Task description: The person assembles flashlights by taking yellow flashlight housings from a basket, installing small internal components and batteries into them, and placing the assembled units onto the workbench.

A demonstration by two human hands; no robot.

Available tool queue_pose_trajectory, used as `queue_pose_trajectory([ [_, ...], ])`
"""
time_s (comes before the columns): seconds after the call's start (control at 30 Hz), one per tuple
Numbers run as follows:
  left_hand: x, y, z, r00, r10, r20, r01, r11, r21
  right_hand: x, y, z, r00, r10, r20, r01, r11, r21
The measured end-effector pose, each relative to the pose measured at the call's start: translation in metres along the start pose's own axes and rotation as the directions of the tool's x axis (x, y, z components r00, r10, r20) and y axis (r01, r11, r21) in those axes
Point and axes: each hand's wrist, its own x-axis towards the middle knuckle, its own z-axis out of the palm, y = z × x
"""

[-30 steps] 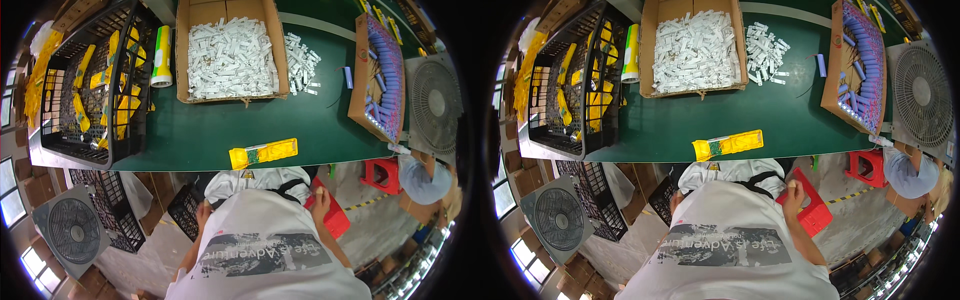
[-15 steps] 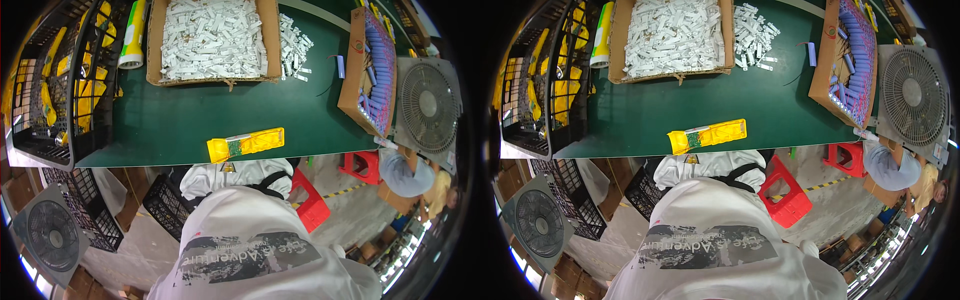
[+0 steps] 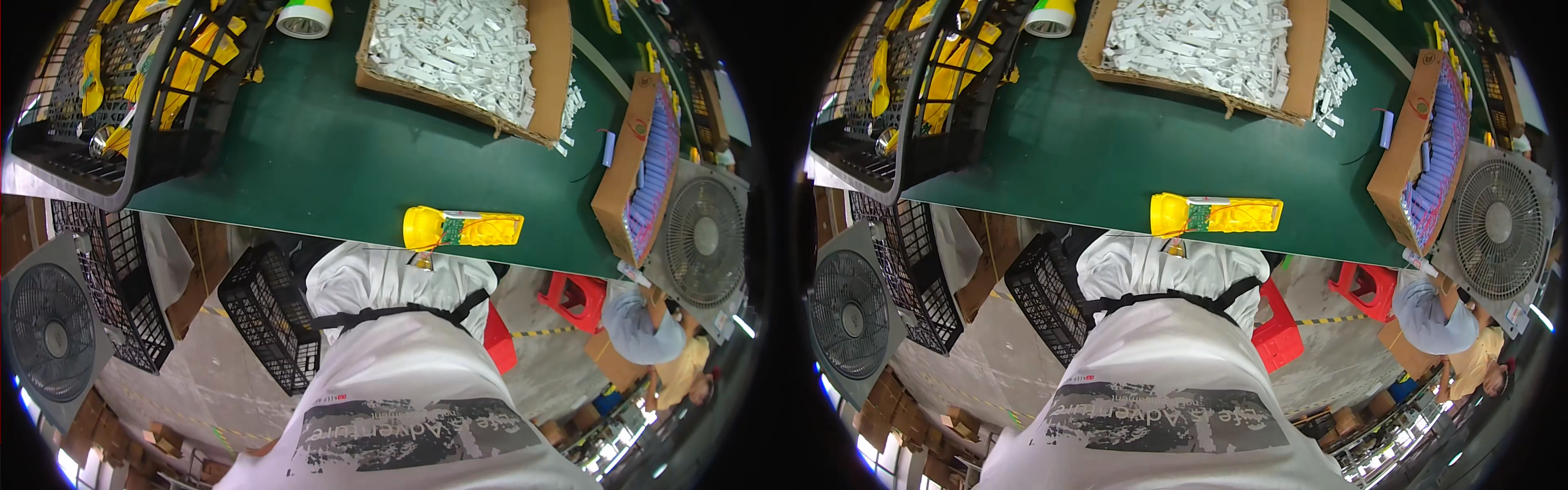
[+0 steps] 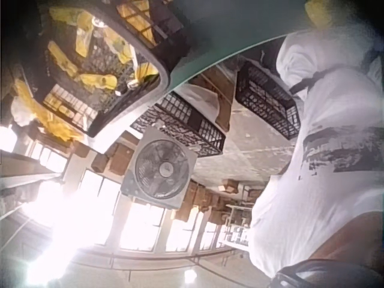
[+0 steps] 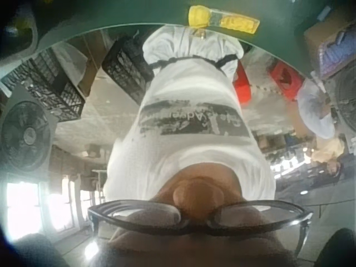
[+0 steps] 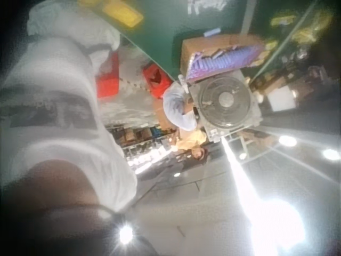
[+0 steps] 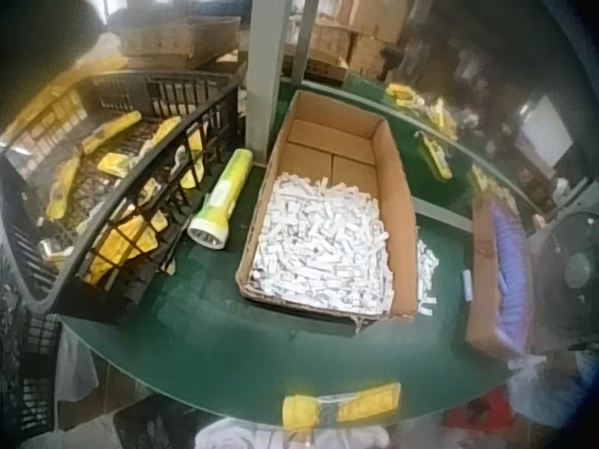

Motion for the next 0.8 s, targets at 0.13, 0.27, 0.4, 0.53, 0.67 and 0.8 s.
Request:
queue_pose_trajectory([
  [0.13,0.000,0.010,0.005,0.993,-0.113,0.017,0.114,0.990,-0.081,-0.020,-0.022,0.029,0.999,0.024,0.029,-0.024,1.000,-0.001],
  [0.27,0.007,0.027,0.009,0.973,-0.215,0.090,0.222,0.972,-0.080,-0.037,-0.043,0.060,0.997,0.052,0.060,-0.052,0.999,-0.002],
  [0.4,0.034,0.078,0.051,0.750,0.292,0.594,-0.565,0.749,0.346,-0.047,-0.069,0.127,0.937,-0.307,-0.164,0.182,0.833,-0.522],
  [0.53,0.068,0.077,0.121,0.590,0.261,0.764,-0.787,0.397,0.472,-0.016,-0.162,0.195,0.949,-0.304,-0.083,0.280,0.934,-0.221],
  [0.67,0.101,0.080,0.141,0.747,0.270,0.607,-0.665,0.300,0.684,0.069,-0.147,0.203,0.894,-0.448,0.022,0.315,0.592,-0.742],
  [0.8,0.098,0.076,0.124,0.533,0.372,0.760,-0.826,0.036,0.562,0.042,-0.149,0.188,0.890,-0.449,0.079,0.329,0.511,-0.794],
])
